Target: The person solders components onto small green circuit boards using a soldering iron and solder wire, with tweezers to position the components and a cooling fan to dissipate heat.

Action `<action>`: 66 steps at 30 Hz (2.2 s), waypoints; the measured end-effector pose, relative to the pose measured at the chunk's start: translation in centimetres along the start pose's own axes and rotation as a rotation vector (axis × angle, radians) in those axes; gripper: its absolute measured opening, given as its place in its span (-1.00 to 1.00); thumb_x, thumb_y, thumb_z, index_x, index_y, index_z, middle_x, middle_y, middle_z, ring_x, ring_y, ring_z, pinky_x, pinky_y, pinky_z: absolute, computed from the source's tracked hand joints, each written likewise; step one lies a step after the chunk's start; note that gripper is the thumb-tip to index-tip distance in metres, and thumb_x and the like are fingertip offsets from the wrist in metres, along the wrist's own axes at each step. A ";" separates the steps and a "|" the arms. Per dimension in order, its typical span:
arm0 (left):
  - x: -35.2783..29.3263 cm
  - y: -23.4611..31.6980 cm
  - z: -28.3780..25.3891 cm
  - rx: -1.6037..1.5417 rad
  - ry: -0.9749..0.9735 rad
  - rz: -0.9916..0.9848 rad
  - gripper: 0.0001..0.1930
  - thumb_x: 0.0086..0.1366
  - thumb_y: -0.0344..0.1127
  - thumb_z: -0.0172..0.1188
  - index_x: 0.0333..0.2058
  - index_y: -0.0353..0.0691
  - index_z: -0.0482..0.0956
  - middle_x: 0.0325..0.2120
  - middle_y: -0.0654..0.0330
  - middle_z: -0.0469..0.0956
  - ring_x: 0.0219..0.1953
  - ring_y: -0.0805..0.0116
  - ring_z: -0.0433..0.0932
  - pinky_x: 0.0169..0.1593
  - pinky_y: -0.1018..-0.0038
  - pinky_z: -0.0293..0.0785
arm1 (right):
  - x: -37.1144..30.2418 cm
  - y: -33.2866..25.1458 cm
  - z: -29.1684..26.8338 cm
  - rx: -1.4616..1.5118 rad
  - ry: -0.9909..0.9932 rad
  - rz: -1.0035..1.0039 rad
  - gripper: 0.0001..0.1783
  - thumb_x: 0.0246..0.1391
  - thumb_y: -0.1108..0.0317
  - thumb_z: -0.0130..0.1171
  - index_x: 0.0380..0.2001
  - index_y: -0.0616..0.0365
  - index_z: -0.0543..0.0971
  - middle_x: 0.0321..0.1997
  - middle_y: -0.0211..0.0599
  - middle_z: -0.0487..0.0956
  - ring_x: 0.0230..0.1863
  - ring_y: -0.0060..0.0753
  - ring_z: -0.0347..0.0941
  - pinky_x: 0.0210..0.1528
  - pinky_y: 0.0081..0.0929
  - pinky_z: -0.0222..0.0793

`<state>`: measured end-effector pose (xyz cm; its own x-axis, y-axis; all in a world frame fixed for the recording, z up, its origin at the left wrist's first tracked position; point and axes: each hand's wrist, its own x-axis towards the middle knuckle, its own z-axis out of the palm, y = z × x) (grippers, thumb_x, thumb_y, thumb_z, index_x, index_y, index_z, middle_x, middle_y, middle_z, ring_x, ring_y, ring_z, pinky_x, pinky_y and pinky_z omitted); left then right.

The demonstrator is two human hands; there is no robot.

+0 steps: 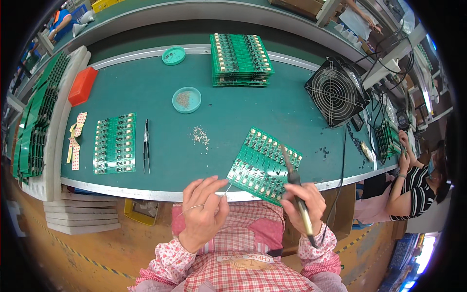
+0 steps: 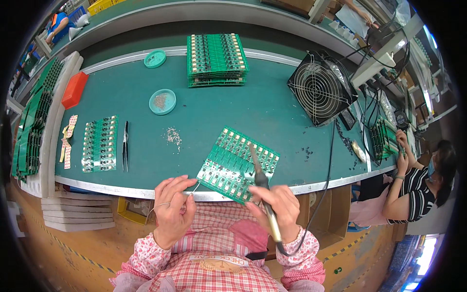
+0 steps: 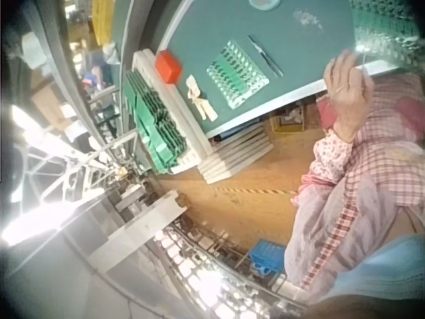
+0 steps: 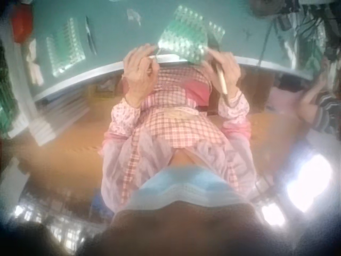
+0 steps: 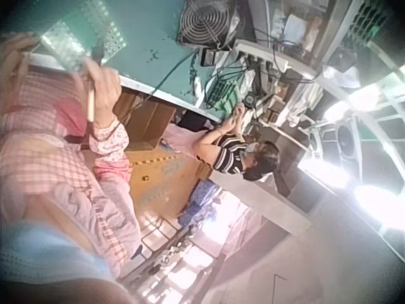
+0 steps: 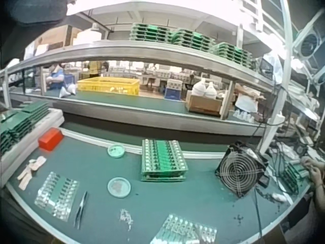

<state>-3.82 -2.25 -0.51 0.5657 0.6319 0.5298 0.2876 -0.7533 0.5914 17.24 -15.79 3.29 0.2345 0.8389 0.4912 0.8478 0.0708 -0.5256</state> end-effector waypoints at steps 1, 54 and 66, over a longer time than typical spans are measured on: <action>0.0 0.0 0.1 -0.004 0.002 -0.006 -0.86 0.17 -0.56 0.18 -0.48 -0.23 0.40 -0.10 0.12 0.64 0.03 0.10 0.60 0.16 0.14 0.33 | 0.2 -0.4 0.1 0.012 0.102 -0.060 -0.72 -0.05 0.39 0.43 -0.21 0.15 0.66 -0.52 -0.42 0.63 -0.57 -0.36 0.50 -0.38 -0.48 0.47; 0.2 0.6 0.9 -0.047 -0.039 0.004 -0.90 0.09 -0.54 0.21 -0.44 -0.29 0.45 -0.10 0.09 0.60 0.03 0.08 0.56 0.12 0.11 0.33 | -0.3 -2.1 2.6 0.323 0.142 -0.093 -0.88 0.00 0.50 0.24 -0.34 0.28 0.56 -0.57 -0.28 0.60 -0.69 -0.41 0.49 -0.62 -0.48 0.39; 0.4 0.4 1.2 -0.006 -0.021 0.013 -0.88 0.04 -0.51 0.26 -0.47 -0.26 0.48 -0.15 0.11 0.61 -0.02 0.11 0.58 0.08 0.16 0.37 | 0.1 -2.1 3.0 0.293 0.125 -0.150 -0.86 -0.02 0.49 0.27 -0.34 0.25 0.59 -0.56 -0.28 0.60 -0.68 -0.39 0.51 -0.62 -0.50 0.40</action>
<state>-2.56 -2.55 -0.76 0.5852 0.6179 0.5251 0.2753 -0.7604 0.5882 14.00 -14.24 2.34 0.1893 0.7364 0.6495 0.7088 0.3552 -0.6094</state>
